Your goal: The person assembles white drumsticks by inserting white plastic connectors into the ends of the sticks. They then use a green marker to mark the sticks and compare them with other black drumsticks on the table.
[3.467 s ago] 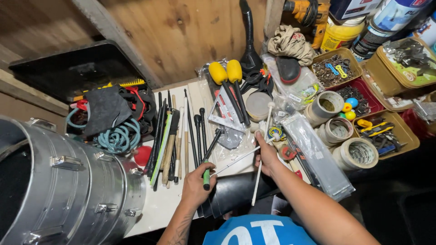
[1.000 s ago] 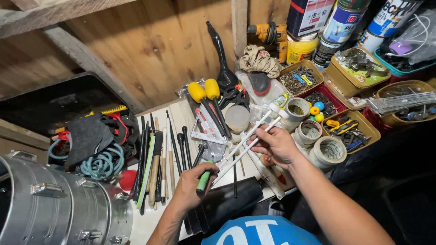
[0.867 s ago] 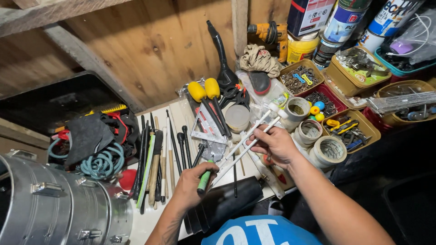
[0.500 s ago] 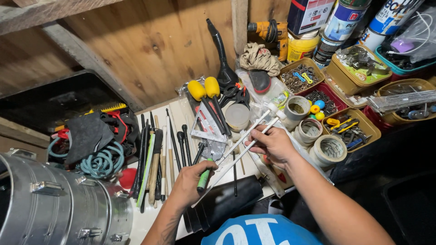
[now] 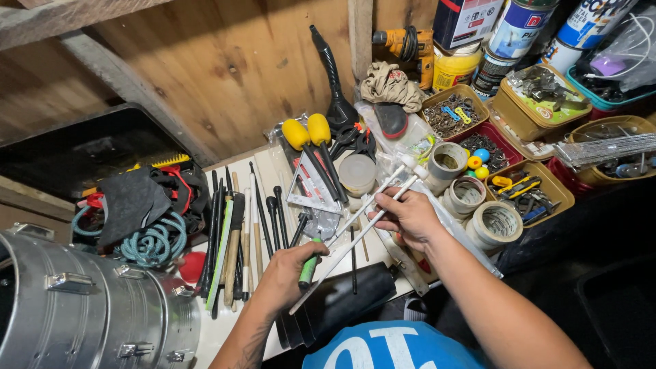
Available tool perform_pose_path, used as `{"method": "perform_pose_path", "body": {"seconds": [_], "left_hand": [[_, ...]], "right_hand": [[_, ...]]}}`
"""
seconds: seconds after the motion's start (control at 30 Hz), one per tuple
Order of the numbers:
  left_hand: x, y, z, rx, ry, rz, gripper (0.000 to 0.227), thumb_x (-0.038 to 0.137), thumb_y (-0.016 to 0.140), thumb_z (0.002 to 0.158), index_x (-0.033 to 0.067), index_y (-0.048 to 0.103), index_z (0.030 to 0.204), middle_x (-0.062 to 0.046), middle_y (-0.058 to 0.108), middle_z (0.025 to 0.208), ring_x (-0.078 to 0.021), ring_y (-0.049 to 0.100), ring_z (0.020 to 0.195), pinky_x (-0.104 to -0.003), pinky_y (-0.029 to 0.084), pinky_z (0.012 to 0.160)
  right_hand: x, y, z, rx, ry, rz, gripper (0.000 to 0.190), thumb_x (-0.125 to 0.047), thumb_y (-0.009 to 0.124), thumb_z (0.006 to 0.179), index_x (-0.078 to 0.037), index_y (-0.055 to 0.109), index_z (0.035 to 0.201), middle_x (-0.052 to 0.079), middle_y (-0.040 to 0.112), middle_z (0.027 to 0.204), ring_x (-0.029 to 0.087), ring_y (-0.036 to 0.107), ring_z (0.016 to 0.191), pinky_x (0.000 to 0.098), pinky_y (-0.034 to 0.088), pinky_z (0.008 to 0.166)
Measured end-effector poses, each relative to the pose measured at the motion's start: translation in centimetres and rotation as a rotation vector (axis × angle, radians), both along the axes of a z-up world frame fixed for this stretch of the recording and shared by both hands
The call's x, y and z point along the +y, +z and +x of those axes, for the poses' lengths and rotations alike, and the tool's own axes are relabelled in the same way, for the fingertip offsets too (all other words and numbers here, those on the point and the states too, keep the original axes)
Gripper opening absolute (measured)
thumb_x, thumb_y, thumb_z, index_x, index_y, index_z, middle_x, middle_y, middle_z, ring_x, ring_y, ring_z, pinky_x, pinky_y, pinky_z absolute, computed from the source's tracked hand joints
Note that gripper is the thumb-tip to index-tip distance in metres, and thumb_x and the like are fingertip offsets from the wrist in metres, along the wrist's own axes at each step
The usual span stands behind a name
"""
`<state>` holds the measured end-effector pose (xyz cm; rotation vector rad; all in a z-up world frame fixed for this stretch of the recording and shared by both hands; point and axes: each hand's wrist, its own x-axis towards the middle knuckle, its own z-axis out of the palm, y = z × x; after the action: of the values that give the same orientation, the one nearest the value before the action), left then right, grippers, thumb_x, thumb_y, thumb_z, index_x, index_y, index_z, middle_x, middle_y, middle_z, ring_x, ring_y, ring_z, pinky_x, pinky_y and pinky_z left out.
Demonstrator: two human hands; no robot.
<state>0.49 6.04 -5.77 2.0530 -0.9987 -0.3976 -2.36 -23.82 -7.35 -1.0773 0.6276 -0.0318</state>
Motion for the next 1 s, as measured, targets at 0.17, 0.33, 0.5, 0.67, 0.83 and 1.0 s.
{"method": "perform_pose_path", "body": {"seconds": [0.17,0.33,0.5,0.67,0.83,1.0], "left_hand": [[-0.1,0.0,0.1,-0.002,-0.005,0.026,0.078,-0.032,0.063,0.058,0.0103,0.069,0.123,-0.015,0.071,0.131,-0.029,0.066,0.127,-0.037,0.044,0.116],[-0.7,0.8,-0.3,0.066,0.116,0.051,0.049,0.0,0.076,0.076,0.0199,0.07,0.12,-0.008,0.08,0.11,-0.0196,0.078,0.093,-0.033,0.06,0.085],[-1.5,0.3,-0.2,0.014,0.351,-0.156,0.03,0.018,0.069,0.093,0.0138,0.07,0.123,-0.013,0.078,0.104,-0.0301,0.077,0.094,-0.041,0.064,0.087],[-1.1,3.3,-0.6,0.088,0.602,-0.443,0.054,0.043,0.056,0.101,0.0006,0.063,0.133,-0.028,0.077,0.101,-0.0396,0.075,0.093,-0.054,0.058,0.09],[-0.3,6.2,0.9,0.323,0.432,0.027,0.055,0.041,0.068,0.095,0.0189,0.058,0.144,-0.019,0.075,0.119,-0.0429,0.069,0.116,-0.054,0.048,0.107],[1.1,7.1,1.8,0.421,0.209,0.142,0.058,0.024,0.079,0.081,0.0051,0.065,0.134,-0.019,0.08,0.101,-0.0364,0.073,0.101,-0.049,0.053,0.098]], "right_hand": [[-0.2,-0.4,0.0,-0.015,0.02,-0.001,0.015,-0.012,0.073,0.094,0.001,0.066,0.101,0.021,0.069,0.087,0.029,0.078,0.086,0.0313,0.064,0.06],[-0.6,-1.1,-0.1,-0.018,0.024,0.018,0.016,-0.011,0.072,0.095,0.001,0.063,0.1,0.022,0.067,0.086,0.031,0.077,0.089,0.0321,0.064,0.061],[-1.1,-1.9,-0.5,-0.068,0.012,-0.004,0.024,-0.016,0.074,0.094,0.001,0.063,0.105,0.017,0.067,0.088,0.031,0.078,0.086,0.0345,0.066,0.065],[-1.8,-1.9,-1.0,-0.14,-0.042,0.001,0.022,-0.016,0.075,0.094,0.0,0.065,0.107,0.017,0.072,0.086,0.03,0.078,0.081,0.042,0.068,0.07],[-1.7,-1.4,-1.6,-0.193,-0.059,0.042,0.017,-0.014,0.073,0.096,-0.001,0.065,0.103,0.018,0.073,0.09,0.031,0.078,0.087,0.0445,0.067,0.075],[-2.4,-1.7,-1.5,-0.23,-0.047,0.046,0.015,-0.015,0.071,0.098,-0.002,0.065,0.104,0.018,0.074,0.093,0.031,0.078,0.087,0.0443,0.068,0.077]]}}
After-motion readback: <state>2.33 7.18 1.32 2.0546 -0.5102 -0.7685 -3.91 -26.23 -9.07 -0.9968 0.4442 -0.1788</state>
